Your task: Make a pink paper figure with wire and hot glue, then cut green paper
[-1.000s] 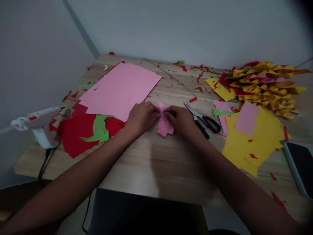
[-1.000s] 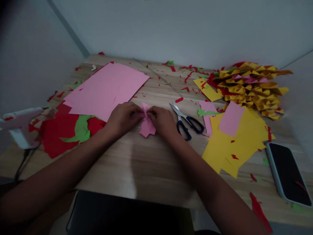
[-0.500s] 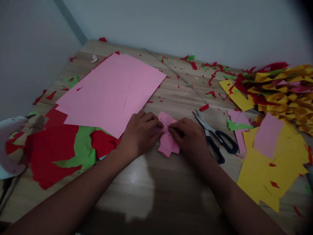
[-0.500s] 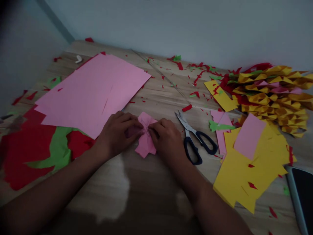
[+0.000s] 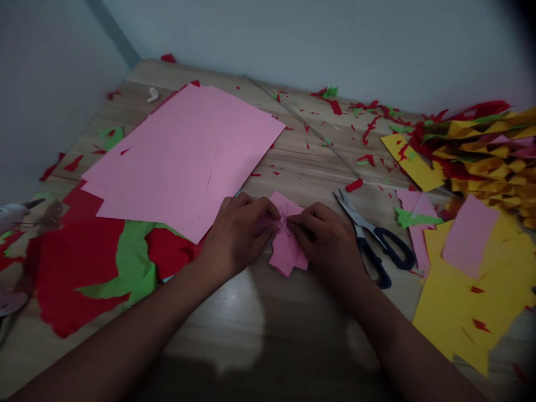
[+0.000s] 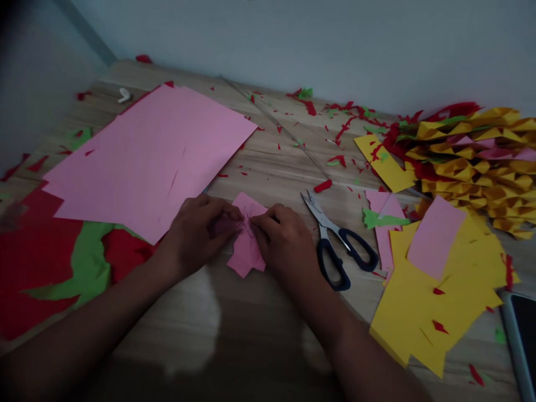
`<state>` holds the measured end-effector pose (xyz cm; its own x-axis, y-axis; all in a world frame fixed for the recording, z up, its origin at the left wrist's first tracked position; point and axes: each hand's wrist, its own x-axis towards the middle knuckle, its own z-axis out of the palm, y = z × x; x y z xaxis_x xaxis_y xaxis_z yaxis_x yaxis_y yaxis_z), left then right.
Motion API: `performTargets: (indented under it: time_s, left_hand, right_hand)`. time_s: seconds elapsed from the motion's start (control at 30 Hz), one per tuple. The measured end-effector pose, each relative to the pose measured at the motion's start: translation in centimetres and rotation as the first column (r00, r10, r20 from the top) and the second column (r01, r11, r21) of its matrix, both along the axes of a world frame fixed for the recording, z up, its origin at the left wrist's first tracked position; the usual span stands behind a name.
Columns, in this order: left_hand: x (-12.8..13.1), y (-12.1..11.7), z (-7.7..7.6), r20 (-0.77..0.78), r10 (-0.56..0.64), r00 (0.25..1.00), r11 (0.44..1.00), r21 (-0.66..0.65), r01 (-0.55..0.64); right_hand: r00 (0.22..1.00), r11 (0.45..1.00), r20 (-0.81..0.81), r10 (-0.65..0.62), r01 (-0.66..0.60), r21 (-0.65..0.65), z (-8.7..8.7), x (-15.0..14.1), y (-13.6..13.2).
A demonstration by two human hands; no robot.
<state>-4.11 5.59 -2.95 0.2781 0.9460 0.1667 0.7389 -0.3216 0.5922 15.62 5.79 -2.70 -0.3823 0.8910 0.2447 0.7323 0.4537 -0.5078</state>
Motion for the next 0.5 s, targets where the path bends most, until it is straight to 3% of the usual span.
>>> performTargets:
  time_s: [0.33, 0.5]
  left_hand:
    - [0.27, 0.01, 0.49, -0.029, 0.022, 0.999, 0.997, -0.067, -0.024]
    - [0.25, -0.29, 0.07, -0.002, 0.04, 0.999, 0.999, 0.005, -0.04]
  right_hand:
    - [0.996, 1.0, 0.09, 0.022, -0.021, -0.011, -0.23, 0.12, 0.13]
    - [0.993, 1.0, 0.117, 0.019, -0.02, 0.001, -0.32, -0.17, 0.16]
